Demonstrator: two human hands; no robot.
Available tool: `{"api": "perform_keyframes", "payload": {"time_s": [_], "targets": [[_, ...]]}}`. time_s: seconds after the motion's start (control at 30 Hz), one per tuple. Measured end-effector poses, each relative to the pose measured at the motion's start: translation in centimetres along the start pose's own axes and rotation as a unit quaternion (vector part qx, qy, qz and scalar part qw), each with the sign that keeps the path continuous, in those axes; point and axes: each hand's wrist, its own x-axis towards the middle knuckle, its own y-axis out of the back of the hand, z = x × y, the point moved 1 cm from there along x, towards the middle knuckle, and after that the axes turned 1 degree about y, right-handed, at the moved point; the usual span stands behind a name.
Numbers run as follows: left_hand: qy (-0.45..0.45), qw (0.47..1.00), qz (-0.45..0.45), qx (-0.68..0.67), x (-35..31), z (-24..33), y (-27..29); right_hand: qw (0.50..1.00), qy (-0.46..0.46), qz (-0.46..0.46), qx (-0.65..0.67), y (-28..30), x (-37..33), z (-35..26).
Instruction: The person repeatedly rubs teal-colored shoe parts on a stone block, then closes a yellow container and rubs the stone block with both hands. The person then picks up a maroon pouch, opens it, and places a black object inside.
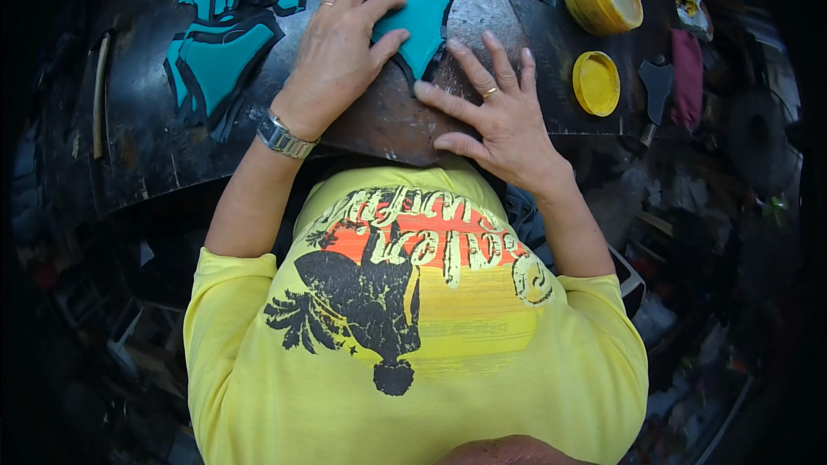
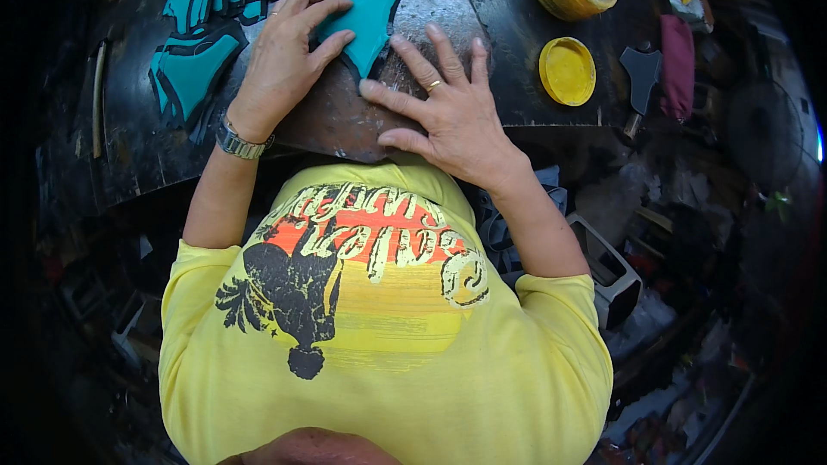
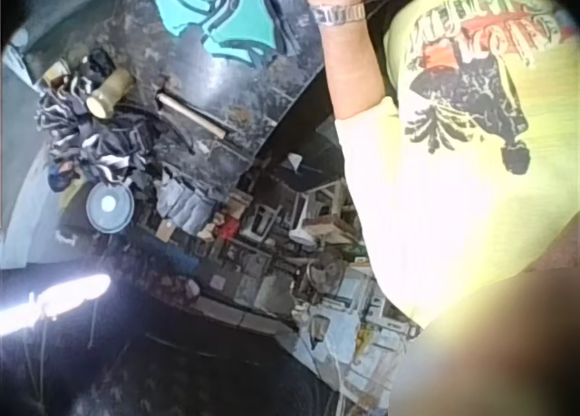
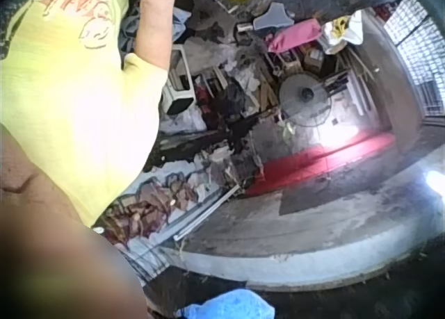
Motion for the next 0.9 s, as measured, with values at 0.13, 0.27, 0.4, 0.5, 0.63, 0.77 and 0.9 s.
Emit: {"api": "perform_keyframes", "payload": {"time_s": [0.13,0.27,0.4,0.5,0.63,0.77,0.9], "targets": [[0.006,1.000,-0.006,-0.018,0.2,-0.1,0.1,0.997,-0.010,0.047,0.062,0.1,0.7,0.6],[0.024,0.999,-0.028,-0.030,0.2,-0.3,0.1,0.995,-0.071,0.045,-0.050,-0.7,1.9,1.4],[0.025,0.999,-0.031,-0.029,0.4,-0.6,0.0,0.997,-0.026,0.010,-0.067,-0.7,1.3,0.5],[0.017,0.999,-0.030,-0.030,0.7,-0.7,0.0,0.999,0.019,-0.007,-0.031,-0.1,0.5,-0.7],[0.020,0.999,-0.031,-0.039,1.2,-0.4,0.3,0.998,0.027,0.020,0.053,1.0,0.6,-0.8],[0.034,0.999,-0.013,-0.033,1.7,0.5,0.9,0.914,-0.054,0.201,0.347,2.2,0.9,1.0],[0.073,0.975,-0.061,-0.199,2.0,1.5,1.3,0.889,-0.062,0.302,0.340,2.8,0.7,2.8]]}}
